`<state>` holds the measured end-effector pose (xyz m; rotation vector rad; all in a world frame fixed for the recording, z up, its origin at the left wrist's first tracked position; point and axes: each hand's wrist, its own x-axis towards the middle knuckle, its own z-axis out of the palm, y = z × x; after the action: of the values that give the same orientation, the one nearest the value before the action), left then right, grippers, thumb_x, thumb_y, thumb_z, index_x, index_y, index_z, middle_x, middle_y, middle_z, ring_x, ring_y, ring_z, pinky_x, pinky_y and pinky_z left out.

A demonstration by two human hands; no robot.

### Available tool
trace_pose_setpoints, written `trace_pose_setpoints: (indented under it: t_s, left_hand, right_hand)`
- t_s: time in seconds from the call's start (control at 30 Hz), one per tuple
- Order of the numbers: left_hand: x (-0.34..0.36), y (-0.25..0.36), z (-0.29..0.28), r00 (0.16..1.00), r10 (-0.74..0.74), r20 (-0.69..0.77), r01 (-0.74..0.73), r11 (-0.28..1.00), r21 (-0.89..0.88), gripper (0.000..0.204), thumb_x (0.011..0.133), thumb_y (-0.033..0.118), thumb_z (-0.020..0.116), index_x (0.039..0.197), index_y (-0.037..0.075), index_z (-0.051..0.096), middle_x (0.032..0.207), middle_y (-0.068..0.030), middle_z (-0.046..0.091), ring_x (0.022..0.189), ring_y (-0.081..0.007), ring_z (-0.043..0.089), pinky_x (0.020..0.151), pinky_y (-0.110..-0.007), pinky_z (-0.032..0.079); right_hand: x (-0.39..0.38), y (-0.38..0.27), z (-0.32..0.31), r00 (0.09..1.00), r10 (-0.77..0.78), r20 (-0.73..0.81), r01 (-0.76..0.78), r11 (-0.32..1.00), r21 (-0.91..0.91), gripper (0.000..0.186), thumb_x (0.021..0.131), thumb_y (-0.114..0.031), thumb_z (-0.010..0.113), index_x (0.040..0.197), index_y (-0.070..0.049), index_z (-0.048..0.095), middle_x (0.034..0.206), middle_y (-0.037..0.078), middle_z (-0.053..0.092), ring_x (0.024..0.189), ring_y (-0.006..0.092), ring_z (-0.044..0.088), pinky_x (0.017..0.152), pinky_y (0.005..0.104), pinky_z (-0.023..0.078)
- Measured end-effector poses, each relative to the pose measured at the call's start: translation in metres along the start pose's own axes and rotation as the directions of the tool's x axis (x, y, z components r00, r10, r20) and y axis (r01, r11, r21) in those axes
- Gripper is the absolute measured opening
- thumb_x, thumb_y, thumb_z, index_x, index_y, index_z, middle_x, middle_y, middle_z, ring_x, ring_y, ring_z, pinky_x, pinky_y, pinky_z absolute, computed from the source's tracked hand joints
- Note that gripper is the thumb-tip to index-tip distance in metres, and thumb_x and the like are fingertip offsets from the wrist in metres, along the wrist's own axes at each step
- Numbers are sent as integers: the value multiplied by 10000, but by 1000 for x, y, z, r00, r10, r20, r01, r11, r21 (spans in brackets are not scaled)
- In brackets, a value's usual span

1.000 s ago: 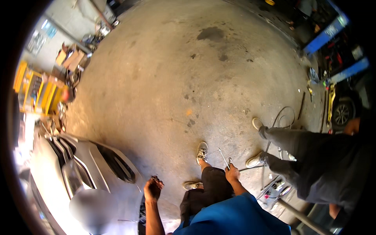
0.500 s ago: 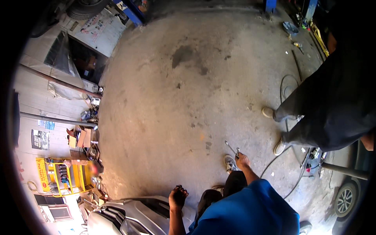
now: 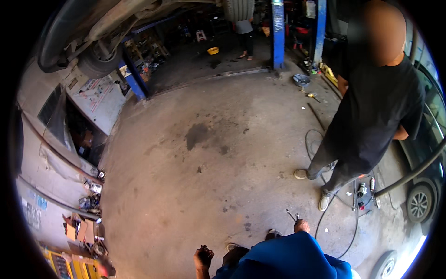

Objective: The person is using a wrench to loosen and remove bolts from a vehicle's brake caliper and rotor assembly.

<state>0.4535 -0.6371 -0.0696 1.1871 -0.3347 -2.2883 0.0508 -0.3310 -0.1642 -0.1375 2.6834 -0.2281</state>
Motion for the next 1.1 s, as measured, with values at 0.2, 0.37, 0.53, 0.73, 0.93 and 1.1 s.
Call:
trace_pose_setpoints:
  t_s: [0.2,0.37,0.53,0.73,0.93,1.1]
  left_hand:
    - [50,118,28,999,-34,-23,38,980,197,122,849,219,555,880,102,568,709,0,506,685,-177,508,667,-320,419]
    - [92,167,108,999,20,27,-27,958,285,152,866,237,567,908,93,591,748,-1,525,707,-183,516,682,-337,433]
    - [136,159,166,1000,-5,19,-2,940,342,151,861,249,549,888,106,588,718,11,515,684,-167,511,655,-320,427]
    - [204,94,188,988,-74,-136,109,956,272,175,885,197,464,726,123,470,578,13,361,533,-155,413,524,-304,363]
    - [280,88,255,975,-6,-223,97,912,398,247,842,144,469,622,178,361,472,46,211,414,-117,269,460,-275,299]
    - [361,80,297,918,70,-391,168,825,540,202,810,180,500,628,169,411,492,36,248,437,-124,320,452,-289,331]
  right_hand:
    - [-83,-40,-5,936,285,-207,-223,934,280,210,824,-280,594,866,-100,694,832,216,666,802,396,658,704,499,516]
    - [-73,-26,28,871,488,-59,-459,850,257,190,829,-196,564,894,-118,724,880,161,692,845,353,678,732,452,531]
    - [-29,-60,19,766,642,42,-620,720,311,211,831,-189,561,937,-94,716,983,187,682,962,347,656,817,438,523]
    - [111,-121,-43,841,541,19,-504,769,393,205,798,-237,579,897,-121,716,927,168,692,886,359,668,779,462,527]
    - [294,-202,-155,951,308,-3,-280,869,409,267,854,-297,555,967,-92,683,952,194,680,926,373,652,797,479,518]
    - [419,-258,-227,977,185,-107,-101,840,533,299,869,-341,552,985,-86,656,947,198,672,907,388,640,766,488,511]
